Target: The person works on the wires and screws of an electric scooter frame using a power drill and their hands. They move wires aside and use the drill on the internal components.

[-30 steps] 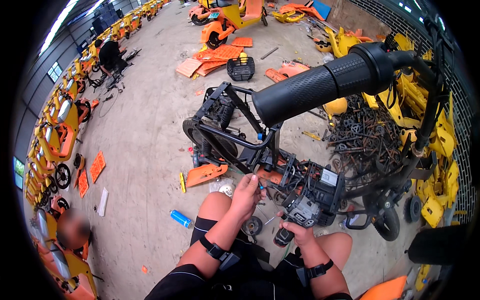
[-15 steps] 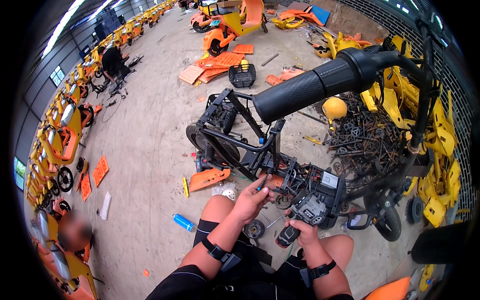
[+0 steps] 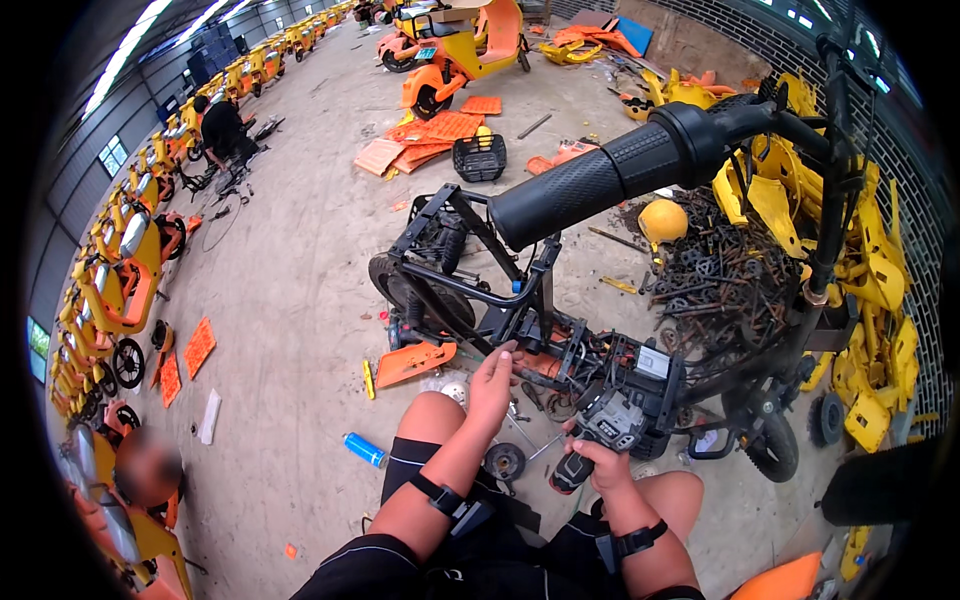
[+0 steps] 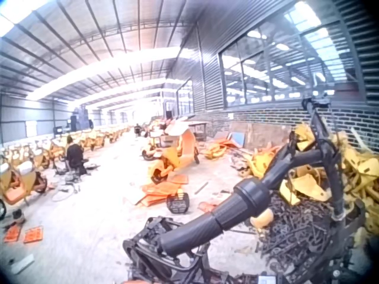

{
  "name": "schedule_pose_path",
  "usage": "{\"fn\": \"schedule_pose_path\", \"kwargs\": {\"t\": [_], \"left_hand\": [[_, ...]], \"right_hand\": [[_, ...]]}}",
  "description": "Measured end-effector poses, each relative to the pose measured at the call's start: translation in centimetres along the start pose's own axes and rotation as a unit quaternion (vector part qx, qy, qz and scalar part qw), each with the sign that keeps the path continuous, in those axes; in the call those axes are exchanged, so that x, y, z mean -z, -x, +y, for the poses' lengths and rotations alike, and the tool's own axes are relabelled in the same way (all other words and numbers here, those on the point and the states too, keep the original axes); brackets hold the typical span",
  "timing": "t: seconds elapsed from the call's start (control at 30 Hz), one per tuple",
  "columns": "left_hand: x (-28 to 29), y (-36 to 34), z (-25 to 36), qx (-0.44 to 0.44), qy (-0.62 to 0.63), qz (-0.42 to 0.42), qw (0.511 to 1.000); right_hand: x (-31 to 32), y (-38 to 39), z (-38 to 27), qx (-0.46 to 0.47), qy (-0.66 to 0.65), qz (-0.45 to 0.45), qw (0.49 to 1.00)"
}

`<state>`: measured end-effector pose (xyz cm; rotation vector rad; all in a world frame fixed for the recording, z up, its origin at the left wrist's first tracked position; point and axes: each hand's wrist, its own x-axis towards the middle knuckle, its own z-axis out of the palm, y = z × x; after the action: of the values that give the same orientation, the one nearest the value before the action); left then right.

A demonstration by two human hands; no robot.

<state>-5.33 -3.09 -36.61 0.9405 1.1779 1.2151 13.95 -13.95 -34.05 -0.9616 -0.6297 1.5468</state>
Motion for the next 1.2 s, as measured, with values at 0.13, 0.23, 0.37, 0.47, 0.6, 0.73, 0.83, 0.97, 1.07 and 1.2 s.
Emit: {"fn": "schedule_pose_path", "kwargs": {"t": [0.13,0.23,0.37,0.47,0.6,0.73,0.83,0.97,1.07,1.2], "left_hand": [[0.2,-0.8,-3.2,0.023,-0.066,-0.017,0.997],[-0.1,-0.3,-3.5,-0.055,-0.154,-0.001,0.987],[0.0,-2.1,-3.4,0.031,-0.143,0.072,0.987],[-0.8,-3.7,-5.9,0.061,-0.243,0.069,0.966],[-1.1,-5.7,-13.4,0.079,-0.515,0.034,0.853],[3.7,-6.6,-22.8,0.332,-0.44,0.206,0.809],[4.1,-5.9,-24.8,0.281,-0.204,0.259,0.901],[7.9,-8.1,-25.0,0.289,0.148,0.08,0.942],[5.6,-9.2,-23.5,0.312,0.089,0.041,0.945],[5.7,-8.2,-26.4,0.268,-0.141,0.062,0.951]], "right_hand": [[-0.4,-0.2,-0.5,0.02,-0.001,0.018,1.0],[1.4,-1.0,-0.7,0.026,-0.018,0.065,0.997],[2.8,-1.5,-2.4,0.074,-0.039,0.111,0.99],[4.2,-1.2,-3.5,0.071,-0.059,0.162,0.982],[5.9,-0.6,-5.1,0.067,-0.079,0.218,0.971],[6.6,-0.3,-5.0,0.074,-0.111,0.239,0.962],[7.3,-0.2,-4.9,0.075,-0.137,0.241,0.958],[7.1,-0.5,-4.5,0.065,-0.143,0.233,0.96],[7.4,-0.8,-4.0,0.061,-0.126,0.246,0.959],[6.7,-1.3,-2.3,0.006,-0.133,0.219,0.967]]}}
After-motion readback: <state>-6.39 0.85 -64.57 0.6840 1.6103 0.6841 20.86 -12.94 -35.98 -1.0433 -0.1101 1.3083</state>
